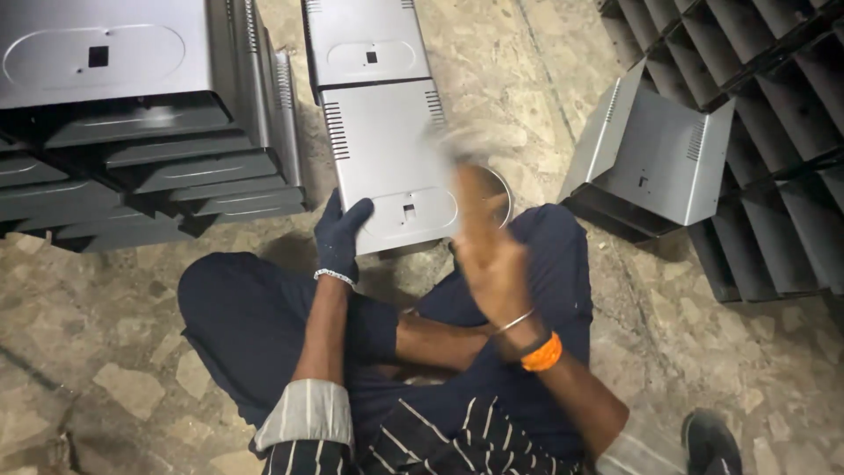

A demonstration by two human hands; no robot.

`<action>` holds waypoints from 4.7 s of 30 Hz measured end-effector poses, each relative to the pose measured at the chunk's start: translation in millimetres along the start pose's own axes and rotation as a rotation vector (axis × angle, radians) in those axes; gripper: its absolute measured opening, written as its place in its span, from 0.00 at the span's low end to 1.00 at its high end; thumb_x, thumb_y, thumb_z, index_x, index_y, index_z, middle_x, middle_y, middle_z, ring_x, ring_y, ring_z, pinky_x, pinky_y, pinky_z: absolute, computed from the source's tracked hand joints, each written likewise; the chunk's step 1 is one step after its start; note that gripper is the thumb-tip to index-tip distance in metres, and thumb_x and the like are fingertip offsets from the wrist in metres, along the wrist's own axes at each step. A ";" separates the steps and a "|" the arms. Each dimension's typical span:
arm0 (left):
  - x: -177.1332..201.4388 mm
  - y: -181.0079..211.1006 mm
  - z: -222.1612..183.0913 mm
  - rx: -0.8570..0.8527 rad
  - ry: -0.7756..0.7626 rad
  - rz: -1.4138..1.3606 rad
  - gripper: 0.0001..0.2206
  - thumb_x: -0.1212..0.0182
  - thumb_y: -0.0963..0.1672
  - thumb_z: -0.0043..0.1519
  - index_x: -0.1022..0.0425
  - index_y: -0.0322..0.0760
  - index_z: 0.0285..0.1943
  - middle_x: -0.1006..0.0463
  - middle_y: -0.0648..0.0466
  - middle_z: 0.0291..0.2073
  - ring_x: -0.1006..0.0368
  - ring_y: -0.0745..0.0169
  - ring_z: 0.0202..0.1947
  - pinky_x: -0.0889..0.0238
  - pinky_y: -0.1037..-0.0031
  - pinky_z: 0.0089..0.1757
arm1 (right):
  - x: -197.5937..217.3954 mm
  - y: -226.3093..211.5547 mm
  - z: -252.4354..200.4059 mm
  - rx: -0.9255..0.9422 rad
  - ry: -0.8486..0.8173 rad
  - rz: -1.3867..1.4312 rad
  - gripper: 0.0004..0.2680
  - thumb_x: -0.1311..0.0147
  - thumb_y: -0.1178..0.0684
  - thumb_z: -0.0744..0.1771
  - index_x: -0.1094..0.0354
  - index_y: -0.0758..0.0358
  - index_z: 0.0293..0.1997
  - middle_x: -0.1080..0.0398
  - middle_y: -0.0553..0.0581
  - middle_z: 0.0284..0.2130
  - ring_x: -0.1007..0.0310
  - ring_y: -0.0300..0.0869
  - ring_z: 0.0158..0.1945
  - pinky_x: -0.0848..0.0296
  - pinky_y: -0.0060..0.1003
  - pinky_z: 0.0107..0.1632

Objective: Using a hammer to fit metal components of a housing together on a production floor.

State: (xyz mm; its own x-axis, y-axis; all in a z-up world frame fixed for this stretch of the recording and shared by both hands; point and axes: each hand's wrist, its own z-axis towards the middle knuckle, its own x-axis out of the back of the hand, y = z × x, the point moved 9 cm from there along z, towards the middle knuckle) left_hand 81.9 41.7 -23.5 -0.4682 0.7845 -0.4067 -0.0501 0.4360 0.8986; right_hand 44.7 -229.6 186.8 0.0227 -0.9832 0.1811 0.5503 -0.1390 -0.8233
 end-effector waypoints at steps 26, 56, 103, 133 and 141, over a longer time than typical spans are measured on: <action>-3.7 11.5 -6.9 -0.019 0.000 0.143 0.27 0.32 0.42 0.58 0.29 0.32 0.68 0.20 0.52 0.55 0.26 0.66 0.51 0.33 0.74 0.52 | 32.9 131.3 59.2 -0.692 -0.225 -0.156 0.15 0.40 0.51 0.64 0.37 0.65 0.52 0.30 0.53 0.24 0.34 0.37 0.15 0.33 0.35 0.17; -77.0 110.3 -30.3 -0.107 -0.217 -0.004 0.33 0.38 0.45 0.58 0.38 0.30 0.74 0.25 0.47 0.61 0.28 0.59 0.57 0.36 0.72 0.56 | 23.8 281.8 57.1 -0.697 -0.117 1.033 0.18 0.55 0.52 0.73 0.44 0.69 0.72 0.36 0.61 0.67 0.35 0.42 0.64 0.37 0.37 0.65; -32.8 103.0 171.0 -0.250 0.242 1.027 0.31 0.42 0.52 0.61 0.39 0.42 0.74 0.25 0.35 0.55 0.29 0.33 0.54 0.37 0.51 0.53 | -76.7 307.1 162.4 -0.148 0.032 -0.344 0.09 0.44 0.50 0.68 0.28 0.63 0.47 0.22 0.61 0.38 0.21 0.49 0.43 0.25 0.42 0.49; 39.2 -104.4 21.9 -0.057 0.050 0.942 0.22 0.44 0.48 0.62 0.28 0.48 0.67 0.20 0.47 0.53 0.23 0.50 0.53 0.33 0.63 0.52 | -24.4 311.0 -3.6 -0.345 -0.529 -1.028 0.26 0.32 0.42 0.58 0.34 0.55 0.60 0.36 0.64 0.55 0.37 0.62 0.59 0.32 0.55 0.57; 27.1 -81.1 14.4 -0.104 0.061 1.019 0.19 0.40 0.42 0.59 0.21 0.46 0.60 0.18 0.47 0.50 0.22 0.51 0.51 0.31 0.65 0.51 | -33.7 321.6 -7.5 -0.233 -0.394 -0.828 0.07 0.36 0.52 0.62 0.22 0.56 0.41 0.25 0.61 0.43 0.27 0.56 0.50 0.28 0.50 0.54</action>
State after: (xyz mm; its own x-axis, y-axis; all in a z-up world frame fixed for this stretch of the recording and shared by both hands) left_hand 86.1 33.9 -109.7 -0.3755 0.7356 0.5639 0.3215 -0.4672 0.8236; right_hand 214.6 -242.1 -88.2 0.0032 -0.4570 0.8895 0.3380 -0.8366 -0.4311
